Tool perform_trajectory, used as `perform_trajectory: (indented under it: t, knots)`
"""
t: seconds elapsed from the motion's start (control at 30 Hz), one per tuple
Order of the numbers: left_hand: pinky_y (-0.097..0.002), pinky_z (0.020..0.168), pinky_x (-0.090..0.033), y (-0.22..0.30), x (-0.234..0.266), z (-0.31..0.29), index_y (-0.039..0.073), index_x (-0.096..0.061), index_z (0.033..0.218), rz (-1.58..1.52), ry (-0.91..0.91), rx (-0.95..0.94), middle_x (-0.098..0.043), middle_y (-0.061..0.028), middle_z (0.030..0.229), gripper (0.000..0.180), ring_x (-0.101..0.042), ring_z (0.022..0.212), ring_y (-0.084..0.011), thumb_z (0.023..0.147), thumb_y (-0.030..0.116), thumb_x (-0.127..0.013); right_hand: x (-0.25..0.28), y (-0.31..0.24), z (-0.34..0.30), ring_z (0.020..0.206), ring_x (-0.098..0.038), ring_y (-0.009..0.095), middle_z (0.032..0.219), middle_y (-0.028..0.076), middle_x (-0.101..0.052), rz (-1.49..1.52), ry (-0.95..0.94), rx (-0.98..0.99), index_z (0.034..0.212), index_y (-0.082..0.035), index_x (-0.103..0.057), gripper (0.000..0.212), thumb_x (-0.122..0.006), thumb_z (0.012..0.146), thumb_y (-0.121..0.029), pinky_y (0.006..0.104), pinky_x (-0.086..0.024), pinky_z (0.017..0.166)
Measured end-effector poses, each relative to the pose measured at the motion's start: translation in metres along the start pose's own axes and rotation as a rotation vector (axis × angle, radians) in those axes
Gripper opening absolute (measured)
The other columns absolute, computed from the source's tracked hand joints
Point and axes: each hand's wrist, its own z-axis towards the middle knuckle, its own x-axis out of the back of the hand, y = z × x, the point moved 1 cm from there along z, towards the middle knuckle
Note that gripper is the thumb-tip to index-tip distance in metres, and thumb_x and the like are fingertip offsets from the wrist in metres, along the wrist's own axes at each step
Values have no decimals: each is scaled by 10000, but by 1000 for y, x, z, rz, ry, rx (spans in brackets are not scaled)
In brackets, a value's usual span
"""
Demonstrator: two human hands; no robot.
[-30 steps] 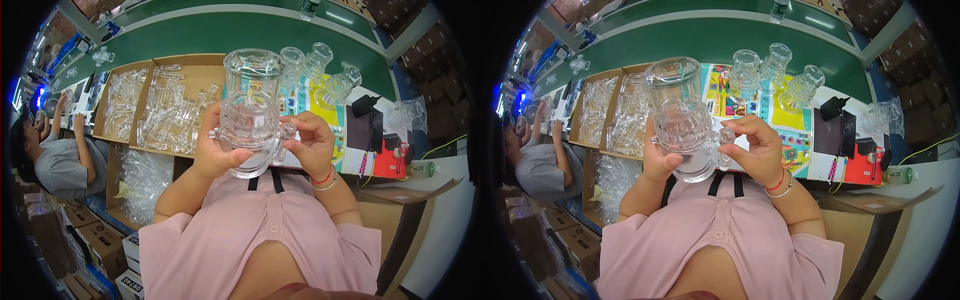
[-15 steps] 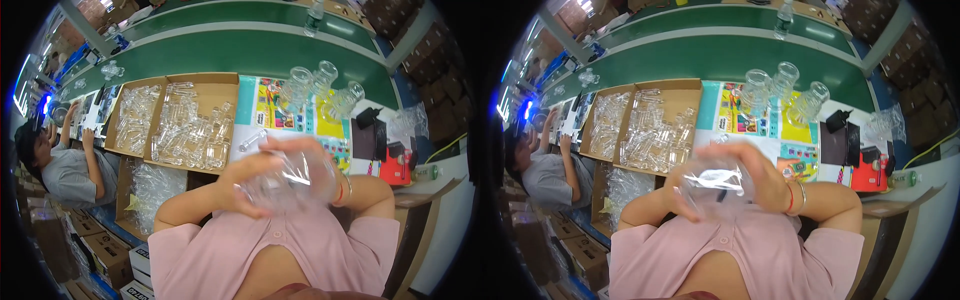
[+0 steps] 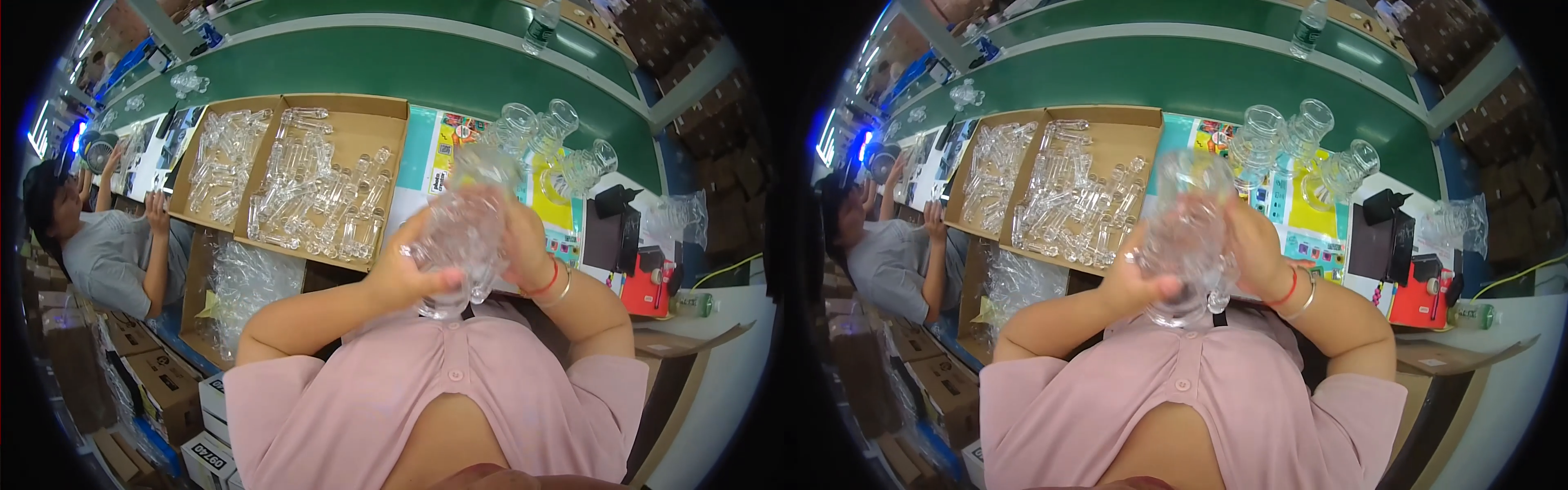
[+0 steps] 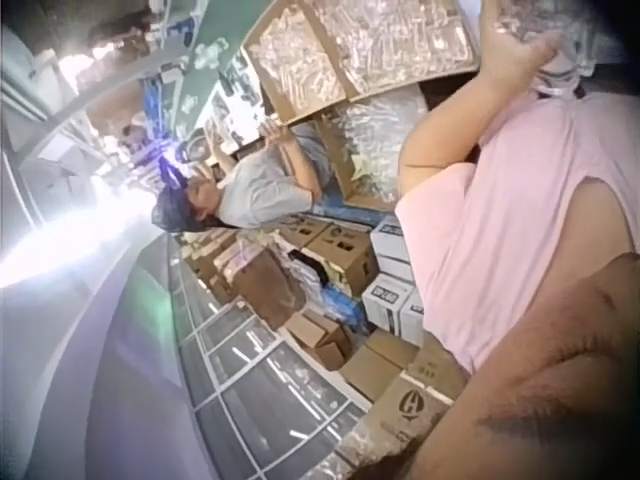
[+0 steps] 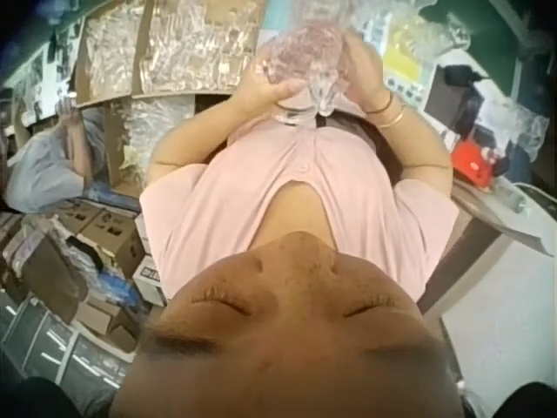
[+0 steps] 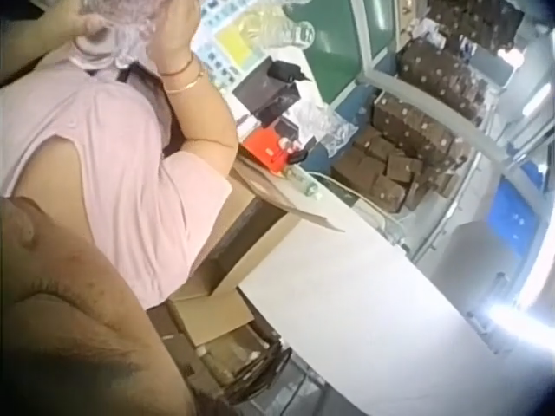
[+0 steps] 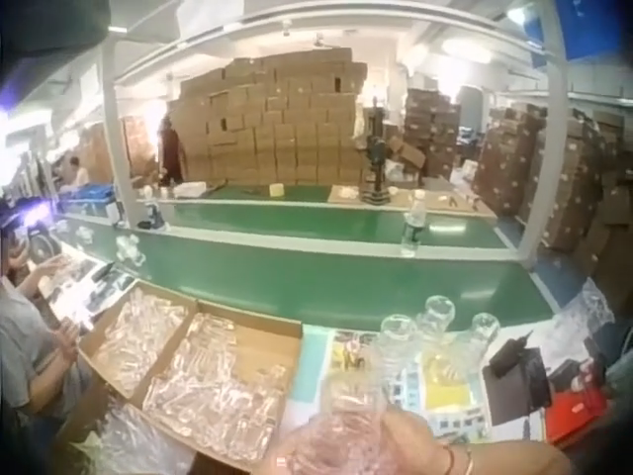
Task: Cleaning glass tubes with a hand-operated air blower and placing them into larger glass containers on an assembly line.
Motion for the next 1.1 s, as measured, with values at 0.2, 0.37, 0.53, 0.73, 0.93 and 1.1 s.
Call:
perform_trajectory:
  t: [0.2,0.37,0.53,0.73,0.93,1.1]
  knots:
    - [-376,969,-354,-3,17,1,34,-194,1348,-157,221,-152,-424,-119,1249,912,-439,1145,-226,701,400,-723,3,-11,3,1067,-480,258,1147,142,-493,-879,164,888,1158,7,-430,393,-355,937,-310,387,-317,985]
    - [-431,1024,-244,-17,6,-9,64,-55,1386,-36,410,-432,-253,-104,1369,941,-301,1245,-261,759,468,-629,-19,14,-20,1103,-434,342,1182,210,-450,-1643,-111,1184,1212,-37,-396,646,-663,719,-360,470,-308,942]
    - [-432,1069,-97,-25,13,-17,65,26,1389,204,253,-539,-34,-146,1442,1021,-66,1332,-285,741,553,-593,-4,34,0,1119,-418,370,1264,220,-374,-1331,55,1013,1302,-72,-280,822,-745,639,-211,456,-333,934]
    - [-429,1053,-206,-16,42,-40,37,-72,1383,137,488,-457,-162,-209,1410,1129,-240,1288,-315,606,486,-758,5,59,-16,1230,-353,274,1317,160,-334,-109,-361,54,1350,-56,-111,874,-704,735,-238,410,-301,999]
    - [-455,987,-345,-26,45,-56,88,-209,1368,-422,326,-31,-366,-220,1306,1003,-383,1207,-324,609,396,-787,17,67,-11,1159,-445,213,1241,140,-436,-465,-519,-25,1331,-23,-212,752,-670,780,-250,341,-342,971]
    - [-452,997,-336,-11,54,-58,55,-193,1362,-421,425,-116,-372,-223,1291,968,-379,1203,-336,647,376,-762,58,42,14,1102,-479,254,1181,134,-494,-1336,-52,362,1210,-40,-447,520,-655,759,-191,350,-374,938]
